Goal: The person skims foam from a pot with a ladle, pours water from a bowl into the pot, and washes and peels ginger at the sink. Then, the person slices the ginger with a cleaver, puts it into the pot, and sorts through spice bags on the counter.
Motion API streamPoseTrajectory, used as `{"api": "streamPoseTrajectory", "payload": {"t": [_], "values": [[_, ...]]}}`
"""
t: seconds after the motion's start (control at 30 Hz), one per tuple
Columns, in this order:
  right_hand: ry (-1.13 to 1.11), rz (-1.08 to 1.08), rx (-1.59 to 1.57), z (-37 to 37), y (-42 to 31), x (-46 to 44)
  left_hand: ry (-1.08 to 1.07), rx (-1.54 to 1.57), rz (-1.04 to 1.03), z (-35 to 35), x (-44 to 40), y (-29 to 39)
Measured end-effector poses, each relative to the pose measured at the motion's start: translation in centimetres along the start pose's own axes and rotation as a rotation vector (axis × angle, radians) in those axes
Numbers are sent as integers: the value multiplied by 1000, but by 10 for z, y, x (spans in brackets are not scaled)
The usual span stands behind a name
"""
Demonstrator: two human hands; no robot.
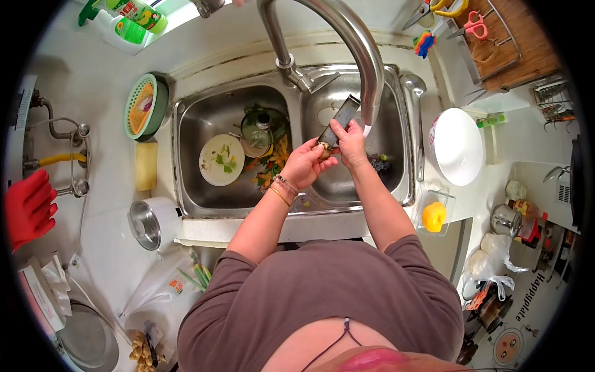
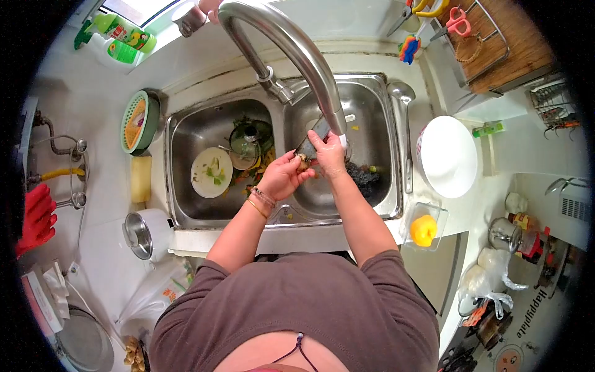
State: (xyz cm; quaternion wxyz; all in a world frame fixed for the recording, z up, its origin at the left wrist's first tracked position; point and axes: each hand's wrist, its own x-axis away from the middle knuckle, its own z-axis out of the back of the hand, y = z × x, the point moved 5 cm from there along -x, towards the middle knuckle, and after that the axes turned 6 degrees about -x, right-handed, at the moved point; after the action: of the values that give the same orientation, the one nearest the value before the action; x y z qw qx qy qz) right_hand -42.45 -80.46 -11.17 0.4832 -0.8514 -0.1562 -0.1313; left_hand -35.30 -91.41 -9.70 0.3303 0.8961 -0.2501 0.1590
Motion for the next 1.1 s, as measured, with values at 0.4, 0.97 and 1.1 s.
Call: {"api": "streamPoseTrajectory", "payload": {"t": [0.4, 0.97, 1.1], "values": [[26, 261, 14, 3, 1, -6, 295, -114, -60, 13, -10, -2], [287, 152, 84, 33, -7, -6, 349, 110, 90, 28, -9, -21], [179, 256, 179, 25, 21, -18, 213, 262, 153, 25, -16, -26]]}}
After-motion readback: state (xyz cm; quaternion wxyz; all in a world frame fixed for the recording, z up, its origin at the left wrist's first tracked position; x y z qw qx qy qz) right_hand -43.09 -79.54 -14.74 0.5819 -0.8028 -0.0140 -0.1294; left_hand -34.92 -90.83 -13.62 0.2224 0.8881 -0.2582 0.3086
